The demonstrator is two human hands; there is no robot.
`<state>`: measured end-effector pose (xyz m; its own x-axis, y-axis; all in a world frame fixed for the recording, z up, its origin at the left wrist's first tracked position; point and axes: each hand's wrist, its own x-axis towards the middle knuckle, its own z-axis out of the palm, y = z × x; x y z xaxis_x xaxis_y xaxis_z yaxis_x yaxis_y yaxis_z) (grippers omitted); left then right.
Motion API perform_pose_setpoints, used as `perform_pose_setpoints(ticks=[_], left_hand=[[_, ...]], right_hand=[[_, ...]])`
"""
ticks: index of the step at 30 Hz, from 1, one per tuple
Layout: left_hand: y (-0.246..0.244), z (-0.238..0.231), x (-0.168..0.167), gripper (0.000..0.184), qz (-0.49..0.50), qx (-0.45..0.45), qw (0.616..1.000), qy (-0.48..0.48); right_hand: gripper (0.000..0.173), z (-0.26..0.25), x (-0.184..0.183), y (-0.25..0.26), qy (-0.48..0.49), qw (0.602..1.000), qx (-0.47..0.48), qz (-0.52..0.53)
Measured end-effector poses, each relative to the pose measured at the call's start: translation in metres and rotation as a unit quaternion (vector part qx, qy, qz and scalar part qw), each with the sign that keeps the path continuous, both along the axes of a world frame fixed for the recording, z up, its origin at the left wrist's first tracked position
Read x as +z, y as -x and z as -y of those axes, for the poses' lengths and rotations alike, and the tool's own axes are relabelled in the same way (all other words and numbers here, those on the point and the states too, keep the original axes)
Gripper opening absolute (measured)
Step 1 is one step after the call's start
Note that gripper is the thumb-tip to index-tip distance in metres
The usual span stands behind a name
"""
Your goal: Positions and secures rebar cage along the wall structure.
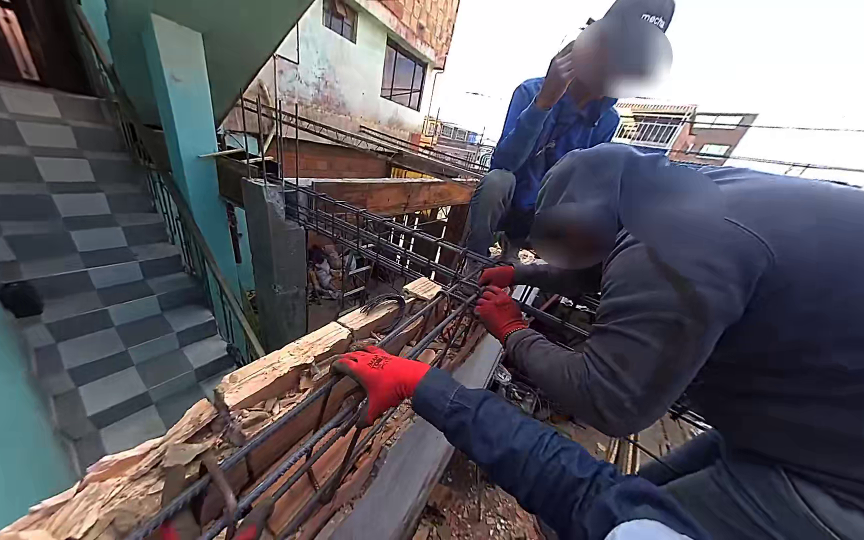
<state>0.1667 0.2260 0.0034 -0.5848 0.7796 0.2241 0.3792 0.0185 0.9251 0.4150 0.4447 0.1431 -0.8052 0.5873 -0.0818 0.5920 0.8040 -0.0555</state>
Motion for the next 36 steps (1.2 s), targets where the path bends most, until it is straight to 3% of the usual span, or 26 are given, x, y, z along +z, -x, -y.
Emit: perform_pose_setpoints(ticks=[1,3,6,9,12,15,17,20,23,26,28,31,34,36], left_hand=[[-0.005,-0.008,-0.004,0.129,-0.021,0.022,0.999,-0.026],[-0.024,-0.01,0.02,0.125,0.041,0.023,0.998,-0.034],[-0.037,-0.019,0.017,0.116,0.058,0.001,0.998,-0.027],[-0.013,-0.021,0.007,0.124,0.01,-0.028,0.995,0.099],[-0.024,-0.017,0.007,0.133,-0.026,-0.072,0.981,0.177],[-0.021,0.023,-0.013,0.127,-0.021,0.0,0.992,0.125],[-0.02,0.061,-0.031,0.104,0.012,0.11,0.993,0.035],[-0.013,0.12,-0.047,0.064,0.053,0.297,0.952,-0.047],[0.015,0.172,-0.057,0.056,0.069,0.389,0.918,-0.029],[0.043,0.228,-0.065,0.05,0.039,0.434,0.9,-0.032],[0.045,0.269,-0.072,0.044,0.032,0.464,0.885,-0.03],[0.037,0.311,-0.084,0.038,0.04,0.502,0.863,-0.046],[0.043,0.315,-0.08,0.039,0.042,0.496,0.866,-0.041],[0.067,0.303,-0.064,0.052,0.02,0.476,0.879,0.001]], right_hand=[[0.106,-0.001,-0.003,-0.006,-0.007,1.0,-0.012,0.001],[0.109,0.006,-0.005,-0.017,-0.016,0.999,-0.034,-0.014],[0.11,0.045,-0.011,-0.026,-0.046,0.991,-0.105,-0.072],[0.11,0.07,-0.033,-0.001,-0.087,0.979,-0.1,-0.152],[0.092,0.103,-0.031,0.018,-0.11,0.961,-0.062,-0.245],[0.079,0.145,-0.016,0.084,-0.028,0.948,0.055,-0.314],[0.077,0.179,-0.013,0.145,0.027,0.94,0.14,-0.311],[0.099,0.236,-0.021,0.266,0.063,0.95,0.212,-0.219],[0.126,0.308,-0.025,0.388,0.063,0.96,0.245,-0.117],[0.125,0.352,-0.024,0.451,0.053,0.966,0.25,-0.044],[0.118,0.347,-0.019,0.453,0.06,0.97,0.233,-0.034],[0.113,0.301,-0.012,0.413,0.089,0.972,0.2,-0.085],[0.114,0.237,-0.028,0.357,0.088,0.966,0.199,-0.137],[0.11,0.221,-0.045,0.324,0.034,0.967,0.203,-0.152]])
